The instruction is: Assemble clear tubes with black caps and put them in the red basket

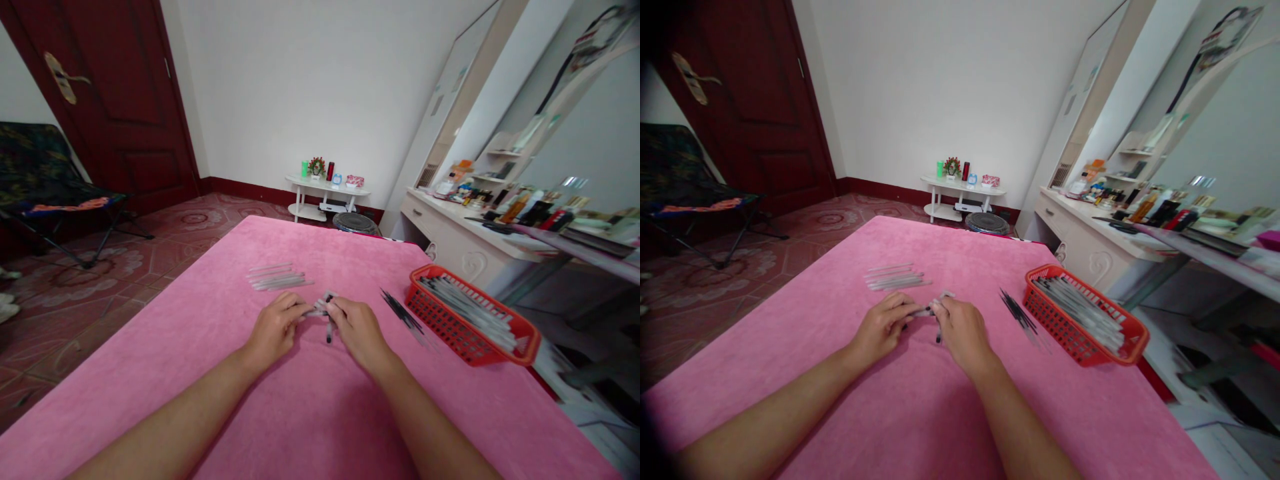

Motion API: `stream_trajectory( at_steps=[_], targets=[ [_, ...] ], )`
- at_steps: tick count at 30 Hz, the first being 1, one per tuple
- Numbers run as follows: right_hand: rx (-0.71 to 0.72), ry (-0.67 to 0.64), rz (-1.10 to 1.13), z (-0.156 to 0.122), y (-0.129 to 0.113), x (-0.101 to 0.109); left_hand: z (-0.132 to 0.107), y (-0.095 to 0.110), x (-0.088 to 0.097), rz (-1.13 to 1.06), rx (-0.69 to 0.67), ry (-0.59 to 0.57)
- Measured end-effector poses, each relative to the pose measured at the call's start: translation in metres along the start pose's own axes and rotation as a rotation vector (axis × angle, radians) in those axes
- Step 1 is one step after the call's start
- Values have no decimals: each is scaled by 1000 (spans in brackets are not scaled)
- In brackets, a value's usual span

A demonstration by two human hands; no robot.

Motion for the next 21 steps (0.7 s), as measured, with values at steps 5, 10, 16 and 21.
stream_trajectory(
  at_steps=[5,10,16,21],
  targets=[
    [36,-8,14,0,-2,2,0,0,1,2,12,24],
    [21,-44,-25,0,-3,2,0,-1,0,-9,7,13],
    [52,-52,-24,0,-4,3,1,-1,0,-20,12,28],
    [22,-32,-8,0,-3,3,1,-1,1,-17,22,18]
  ],
)
Point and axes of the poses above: each hand's wrist, its own z-axis towards the middle knuckle, its own x-axis out of the back of the hand, y = z × x, the point moved 3 cm from there along z, towards the middle knuckle, and after that the axes turned 14 degrees about y, right-handed, at the moved point
